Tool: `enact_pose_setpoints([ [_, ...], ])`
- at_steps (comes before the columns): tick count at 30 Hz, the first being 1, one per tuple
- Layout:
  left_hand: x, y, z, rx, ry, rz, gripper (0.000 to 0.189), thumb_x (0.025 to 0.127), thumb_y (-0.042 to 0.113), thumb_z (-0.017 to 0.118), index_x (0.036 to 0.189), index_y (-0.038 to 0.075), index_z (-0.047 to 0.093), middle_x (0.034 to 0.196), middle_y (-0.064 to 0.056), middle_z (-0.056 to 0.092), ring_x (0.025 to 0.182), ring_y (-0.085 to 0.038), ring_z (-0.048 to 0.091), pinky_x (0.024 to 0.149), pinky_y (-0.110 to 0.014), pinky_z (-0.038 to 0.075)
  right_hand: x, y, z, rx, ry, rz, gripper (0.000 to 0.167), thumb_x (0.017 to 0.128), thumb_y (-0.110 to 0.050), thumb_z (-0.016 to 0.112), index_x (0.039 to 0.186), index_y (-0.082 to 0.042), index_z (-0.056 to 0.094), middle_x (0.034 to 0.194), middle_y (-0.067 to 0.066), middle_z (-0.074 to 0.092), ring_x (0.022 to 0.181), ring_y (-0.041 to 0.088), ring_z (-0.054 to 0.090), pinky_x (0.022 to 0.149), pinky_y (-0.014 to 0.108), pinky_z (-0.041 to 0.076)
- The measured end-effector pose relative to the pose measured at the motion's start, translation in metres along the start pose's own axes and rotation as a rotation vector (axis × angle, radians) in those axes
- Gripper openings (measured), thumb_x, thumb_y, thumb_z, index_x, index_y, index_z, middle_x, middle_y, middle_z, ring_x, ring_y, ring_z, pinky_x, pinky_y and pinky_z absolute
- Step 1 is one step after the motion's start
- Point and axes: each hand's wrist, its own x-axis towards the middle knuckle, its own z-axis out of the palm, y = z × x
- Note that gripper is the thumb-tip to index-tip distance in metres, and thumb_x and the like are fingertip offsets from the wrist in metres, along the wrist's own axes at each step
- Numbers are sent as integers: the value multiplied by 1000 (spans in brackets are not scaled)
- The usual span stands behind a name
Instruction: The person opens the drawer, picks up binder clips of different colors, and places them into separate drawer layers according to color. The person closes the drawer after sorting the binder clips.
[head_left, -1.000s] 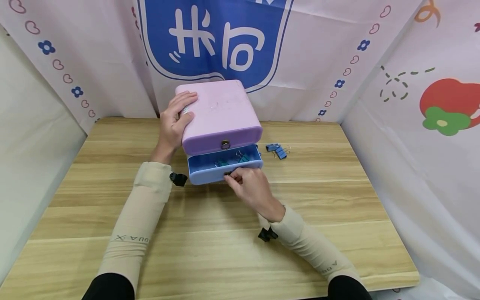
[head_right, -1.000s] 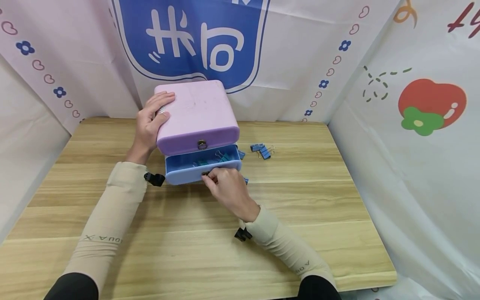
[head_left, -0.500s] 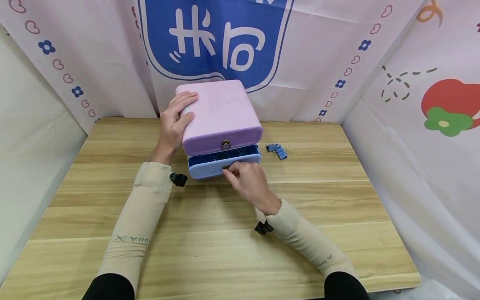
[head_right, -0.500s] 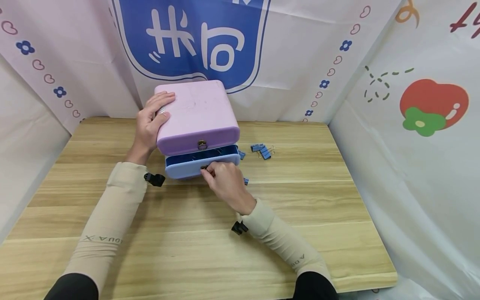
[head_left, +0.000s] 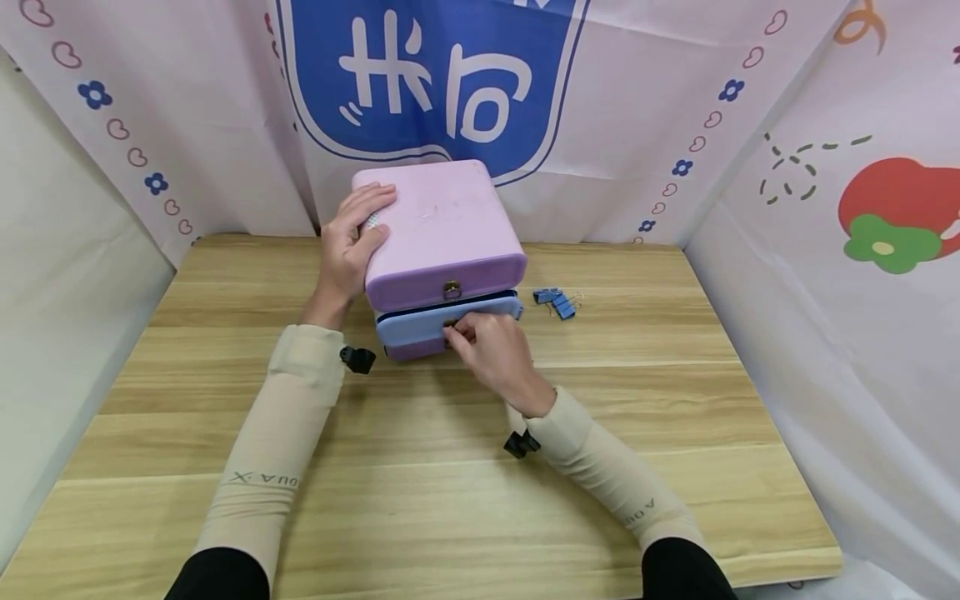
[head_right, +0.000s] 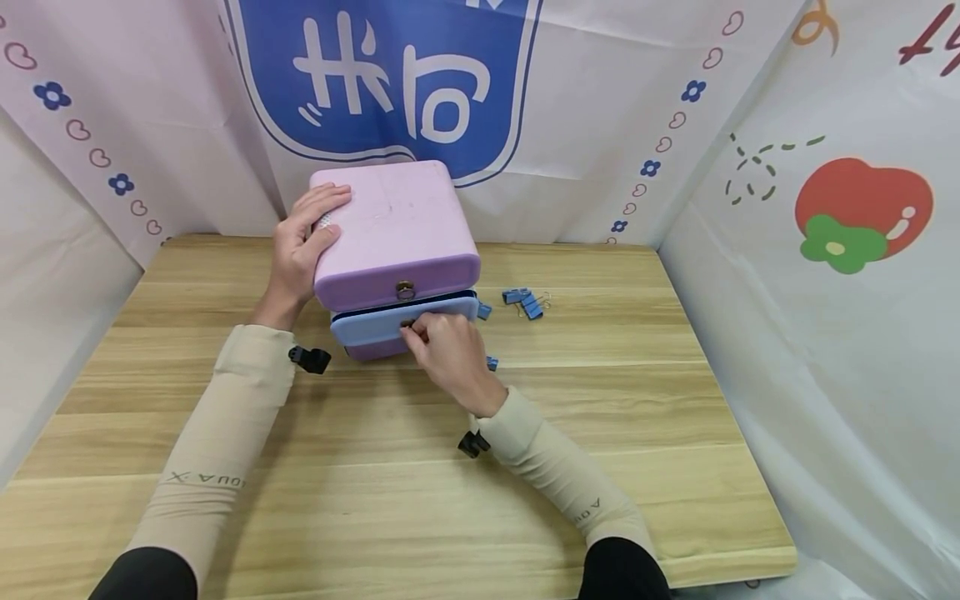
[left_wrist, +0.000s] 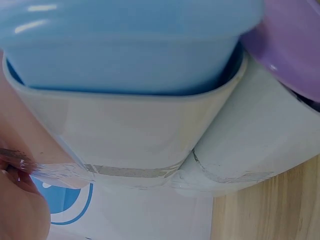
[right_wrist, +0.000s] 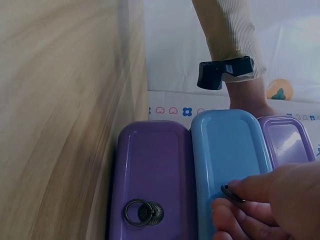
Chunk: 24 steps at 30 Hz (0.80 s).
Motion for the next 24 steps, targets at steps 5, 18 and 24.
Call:
enact_pose_setpoints([
  [5, 0, -3, 0, -7, -3, 20, 47, 86, 8, 56, 127, -10, 70, 140, -28, 66, 147, -41, 48, 130, -32, 28, 4, 1, 1, -1, 0, 9, 17, 96, -22, 77, 86, -9, 83, 73, 0, 77, 54, 3, 58, 49, 18, 44],
  [18, 1, -4, 0, -20, 6, 24, 48, 87, 9, 55, 127, -11, 70, 140, -28, 66, 147, -39, 50, 131, -33, 28, 10, 3, 1, -3, -14, 14, 19, 96, -23, 77, 87, -8, 83, 70, 0, 75, 52, 3, 56, 49, 17, 41],
  [24, 1, -4, 1, -15, 6, 12, 48, 87, 9, 54, 129, -11, 69, 141, -29, 65, 147, -37, 50, 130, -32, 29, 12, 3, 1, 14, -27, 18, 18, 96, -22, 78, 88, -7, 84, 72, 2, 76, 52, 3, 57, 49, 17, 42],
])
